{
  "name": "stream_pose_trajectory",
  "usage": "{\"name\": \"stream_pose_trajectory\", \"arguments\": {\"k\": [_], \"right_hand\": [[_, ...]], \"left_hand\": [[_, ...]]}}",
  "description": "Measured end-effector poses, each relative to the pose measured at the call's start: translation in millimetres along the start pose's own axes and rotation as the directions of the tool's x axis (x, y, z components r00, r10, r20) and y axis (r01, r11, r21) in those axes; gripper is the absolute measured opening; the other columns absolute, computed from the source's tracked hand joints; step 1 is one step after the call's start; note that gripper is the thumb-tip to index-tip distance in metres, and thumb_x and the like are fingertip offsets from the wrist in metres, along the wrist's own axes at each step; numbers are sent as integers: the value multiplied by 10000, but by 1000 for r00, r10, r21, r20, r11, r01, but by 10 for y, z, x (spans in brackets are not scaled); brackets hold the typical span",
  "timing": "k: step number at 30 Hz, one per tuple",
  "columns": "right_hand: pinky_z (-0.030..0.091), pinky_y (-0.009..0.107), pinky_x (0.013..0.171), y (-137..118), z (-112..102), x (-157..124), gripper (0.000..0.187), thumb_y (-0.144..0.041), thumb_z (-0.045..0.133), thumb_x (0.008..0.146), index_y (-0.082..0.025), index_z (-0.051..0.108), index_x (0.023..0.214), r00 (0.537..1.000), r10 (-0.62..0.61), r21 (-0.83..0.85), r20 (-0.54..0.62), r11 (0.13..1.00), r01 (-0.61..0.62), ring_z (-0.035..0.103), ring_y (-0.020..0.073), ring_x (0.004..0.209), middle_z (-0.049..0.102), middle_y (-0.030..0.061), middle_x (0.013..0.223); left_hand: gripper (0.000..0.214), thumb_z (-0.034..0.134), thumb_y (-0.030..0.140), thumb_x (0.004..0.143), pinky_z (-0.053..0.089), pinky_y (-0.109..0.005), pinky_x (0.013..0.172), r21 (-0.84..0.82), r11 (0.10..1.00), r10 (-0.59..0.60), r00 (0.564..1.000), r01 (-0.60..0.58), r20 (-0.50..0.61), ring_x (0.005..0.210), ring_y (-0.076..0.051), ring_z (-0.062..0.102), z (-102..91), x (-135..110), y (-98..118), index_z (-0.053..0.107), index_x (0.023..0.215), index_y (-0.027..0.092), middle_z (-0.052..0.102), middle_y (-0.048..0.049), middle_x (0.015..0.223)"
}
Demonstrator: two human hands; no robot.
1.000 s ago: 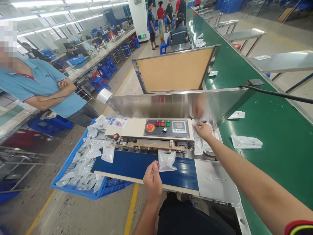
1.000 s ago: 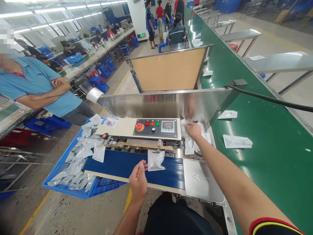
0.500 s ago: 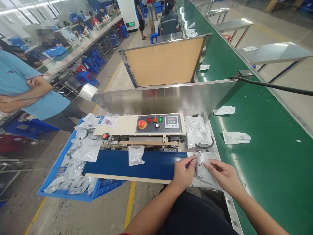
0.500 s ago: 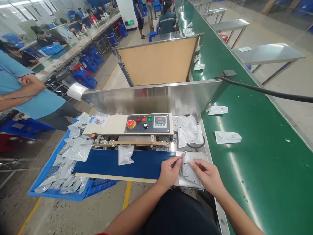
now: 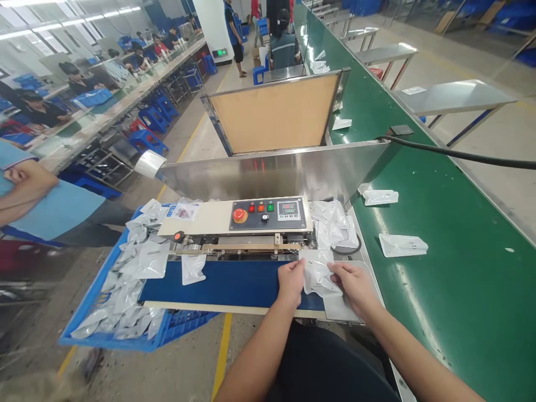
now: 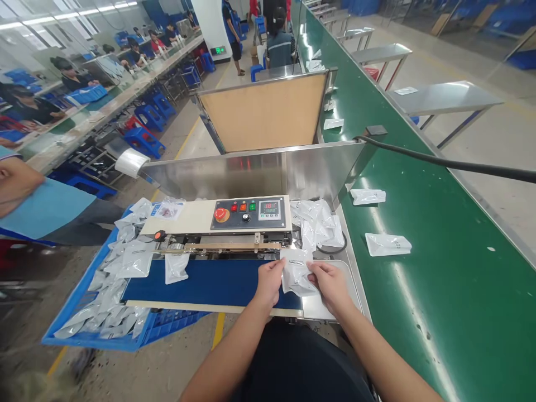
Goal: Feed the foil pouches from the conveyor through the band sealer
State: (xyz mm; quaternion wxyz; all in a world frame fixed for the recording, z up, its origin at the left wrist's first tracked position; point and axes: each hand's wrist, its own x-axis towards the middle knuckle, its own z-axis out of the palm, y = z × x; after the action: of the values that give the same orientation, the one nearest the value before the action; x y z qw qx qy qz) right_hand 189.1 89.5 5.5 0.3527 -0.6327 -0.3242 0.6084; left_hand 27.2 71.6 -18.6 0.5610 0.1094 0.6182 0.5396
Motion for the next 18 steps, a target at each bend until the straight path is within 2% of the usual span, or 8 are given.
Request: {"name": "stream_pose_trajectory", "arguments": {"k": [2,4,6,8,10,12,15,18], "right_hand": [[561,296,557,-38,112,105,480,-611,963,673,-191,762,792,994,39,-28,106,999,-36,692,214,645,705,65,676],[594,313,609,-122,123,286,482,-625,937,718,-188,779,848,982,59,-111,181,993,-39,721,225,688,754,95,752],[602,347,638,-251,35,571,470,-638,866,797,-188,790,911,992,9,-257,125,966,24,722,237,681,770,107,776],[592,377,676,-405,-84,942,409,-592,774,880,-184,782,918,990,-141,-480,-18,870,115,719,256,686,761,107,767],[584,410,808,-553,-148,1341,332,-492,722,911,-166,778,949,950,-296,-672,-98,724,156,749,303,841,781,143,877],[550,441,943,-664,-117,1703,396,-456,714,909,-127,769,1122,896,-426,-766,-129,617,183,729,353,1059,778,207,1108],[525,453,985,-740,28,2093,613,-491,742,887,-98,692,1355,859,-491,-826,-142,538,171,677,368,1167,711,248,1293],[522,430,957,-749,89,2262,463,-453,727,903,-149,748,1252,879,-466,-855,-96,492,167,678,340,1108,720,199,1230]], "left_hand": [[608,987,673,569,496,-314,641,-8,1000,12,998,-13,-60,670,-216,670,-110,96,78,799,679,105,722,-87,670],[607,975,676,597,522,-330,676,-3,999,51,995,-51,-90,720,-238,705,-290,150,180,817,726,105,763,-109,734],[576,962,640,664,564,-356,759,-9,994,107,987,-109,-117,810,-259,743,-538,133,269,843,843,105,805,-131,839],[518,947,575,731,594,-377,829,-5,986,160,961,-165,-226,877,-264,767,-828,29,310,844,944,115,823,-140,919],[443,905,545,795,608,-365,789,37,979,200,900,-202,-388,822,-243,761,-1103,-149,290,823,939,134,811,-117,876],[408,826,564,866,570,-316,648,98,968,250,845,-232,-472,658,-199,689,-1300,-362,224,757,788,169,734,-57,710],[550,712,600,944,433,-260,501,154,942,334,842,-297,-423,499,-144,518,-1354,-633,124,551,576,226,538,13,527],[625,679,663,960,384,-245,483,165,932,359,884,-323,-300,474,-126,458,-1144,-743,106,480,548,236,481,21,498]]}}
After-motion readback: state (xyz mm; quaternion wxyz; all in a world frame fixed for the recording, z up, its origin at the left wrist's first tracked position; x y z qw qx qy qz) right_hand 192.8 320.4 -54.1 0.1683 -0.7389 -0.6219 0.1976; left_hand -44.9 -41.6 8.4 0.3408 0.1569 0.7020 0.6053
